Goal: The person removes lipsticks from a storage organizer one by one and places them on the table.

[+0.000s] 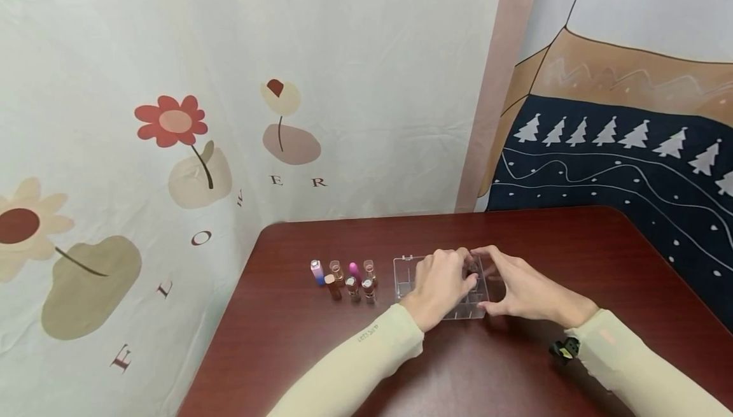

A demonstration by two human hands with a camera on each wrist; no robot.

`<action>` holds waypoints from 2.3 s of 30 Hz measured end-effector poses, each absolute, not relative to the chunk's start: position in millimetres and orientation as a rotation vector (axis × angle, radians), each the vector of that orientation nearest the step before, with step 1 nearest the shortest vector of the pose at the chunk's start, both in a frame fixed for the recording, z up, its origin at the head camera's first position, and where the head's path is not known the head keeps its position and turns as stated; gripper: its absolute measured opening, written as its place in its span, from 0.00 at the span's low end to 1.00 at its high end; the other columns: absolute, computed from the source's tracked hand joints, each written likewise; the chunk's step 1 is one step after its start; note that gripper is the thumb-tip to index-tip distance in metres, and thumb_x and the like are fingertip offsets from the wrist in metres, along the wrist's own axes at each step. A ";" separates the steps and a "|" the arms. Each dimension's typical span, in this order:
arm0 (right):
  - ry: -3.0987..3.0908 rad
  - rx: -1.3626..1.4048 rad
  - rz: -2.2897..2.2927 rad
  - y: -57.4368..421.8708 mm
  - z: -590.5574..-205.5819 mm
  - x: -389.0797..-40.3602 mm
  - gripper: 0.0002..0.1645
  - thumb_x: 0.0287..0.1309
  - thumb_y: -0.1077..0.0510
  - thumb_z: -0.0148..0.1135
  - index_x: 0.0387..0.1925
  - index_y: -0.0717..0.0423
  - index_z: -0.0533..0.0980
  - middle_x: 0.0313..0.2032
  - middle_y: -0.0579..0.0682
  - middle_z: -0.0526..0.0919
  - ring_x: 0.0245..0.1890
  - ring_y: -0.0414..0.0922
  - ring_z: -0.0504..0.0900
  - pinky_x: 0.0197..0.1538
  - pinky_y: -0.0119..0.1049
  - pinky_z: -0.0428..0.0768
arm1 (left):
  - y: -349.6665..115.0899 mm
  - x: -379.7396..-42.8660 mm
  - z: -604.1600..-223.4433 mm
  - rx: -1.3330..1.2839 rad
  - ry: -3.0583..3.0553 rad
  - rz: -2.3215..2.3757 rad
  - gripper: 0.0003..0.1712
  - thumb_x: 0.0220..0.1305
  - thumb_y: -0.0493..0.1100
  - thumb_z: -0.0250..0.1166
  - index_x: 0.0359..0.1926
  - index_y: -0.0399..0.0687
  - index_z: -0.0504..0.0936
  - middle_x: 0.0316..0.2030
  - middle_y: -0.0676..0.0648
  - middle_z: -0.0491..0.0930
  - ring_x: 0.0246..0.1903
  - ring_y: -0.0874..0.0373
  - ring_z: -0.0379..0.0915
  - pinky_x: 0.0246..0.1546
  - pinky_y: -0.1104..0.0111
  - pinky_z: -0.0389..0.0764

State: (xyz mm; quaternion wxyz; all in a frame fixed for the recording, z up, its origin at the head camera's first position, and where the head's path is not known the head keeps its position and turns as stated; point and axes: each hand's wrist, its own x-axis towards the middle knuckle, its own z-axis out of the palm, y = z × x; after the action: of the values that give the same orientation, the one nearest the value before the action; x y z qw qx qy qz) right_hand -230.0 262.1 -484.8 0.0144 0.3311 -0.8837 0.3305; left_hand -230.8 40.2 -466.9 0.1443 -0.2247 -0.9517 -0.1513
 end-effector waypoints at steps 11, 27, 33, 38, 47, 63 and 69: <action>-2.755 1.037 1.021 261.1 -483.9 -229.2 0.57 0.54 0.56 0.94 0.78 0.53 0.67 0.64 0.54 0.89 0.53 0.45 0.97 0.58 0.46 0.96 | 41.9 -230.4 -468.4 -0.629 -2.765 -0.556 0.11 0.73 0.53 0.85 0.49 0.61 0.93 0.31 0.63 0.90 0.25 0.71 0.78 0.26 0.74 0.77; -2.779 1.023 1.019 261.2 -483.6 -228.0 0.56 0.54 0.56 0.93 0.77 0.53 0.67 0.63 0.55 0.88 0.54 0.51 0.97 0.57 0.48 0.97 | 42.7 -228.9 -468.9 -0.628 -2.726 -0.578 0.12 0.73 0.53 0.84 0.51 0.61 0.93 0.41 0.62 0.95 0.32 0.69 0.87 0.28 0.75 0.80; -2.772 1.026 1.028 261.4 -484.5 -228.5 0.56 0.54 0.56 0.93 0.77 0.53 0.67 0.63 0.56 0.88 0.54 0.50 0.97 0.57 0.50 0.96 | 42.3 -227.9 -467.1 -0.622 -2.706 -0.567 0.12 0.73 0.54 0.84 0.52 0.61 0.93 0.40 0.62 0.94 0.33 0.68 0.88 0.28 0.75 0.80; -2.767 1.029 1.028 261.1 -484.7 -228.1 0.56 0.53 0.55 0.93 0.76 0.52 0.67 0.61 0.53 0.89 0.54 0.50 0.97 0.57 0.51 0.97 | 40.3 -227.2 -464.8 -0.627 -2.692 -0.568 0.12 0.73 0.54 0.84 0.52 0.60 0.94 0.39 0.60 0.93 0.31 0.68 0.85 0.27 0.76 0.78; -2.770 1.031 1.039 259.8 -483.1 -227.0 0.57 0.53 0.55 0.93 0.76 0.52 0.67 0.60 0.52 0.90 0.54 0.50 0.97 0.57 0.51 0.96 | 36.0 -224.3 -462.9 -0.640 -2.661 -0.574 0.11 0.73 0.52 0.83 0.51 0.59 0.94 0.38 0.58 0.93 0.28 0.68 0.81 0.26 0.77 0.75; -2.712 1.055 1.060 258.9 -485.3 -226.3 0.56 0.52 0.58 0.94 0.74 0.56 0.68 0.59 0.51 0.91 0.52 0.50 0.97 0.56 0.49 0.97 | 28.8 -215.2 -452.5 -0.670 -2.550 -0.595 0.12 0.73 0.51 0.83 0.53 0.59 0.93 0.38 0.58 0.91 0.27 0.70 0.77 0.27 0.79 0.75; -2.709 1.064 1.079 259.1 -486.6 -226.9 0.55 0.52 0.58 0.94 0.74 0.55 0.67 0.59 0.52 0.91 0.52 0.51 0.97 0.56 0.50 0.97 | 24.8 -210.5 -449.2 -0.679 -2.498 -0.559 0.12 0.72 0.51 0.83 0.51 0.59 0.92 0.35 0.60 0.88 0.26 0.70 0.77 0.27 0.79 0.75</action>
State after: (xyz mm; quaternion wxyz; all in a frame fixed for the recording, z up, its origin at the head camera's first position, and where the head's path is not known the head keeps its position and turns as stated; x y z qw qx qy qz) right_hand -226.9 259.1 -486.6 0.0187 0.3428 -0.8726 0.3475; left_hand -210.5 24.8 -449.2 0.2440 -0.2487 -0.9147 -0.2046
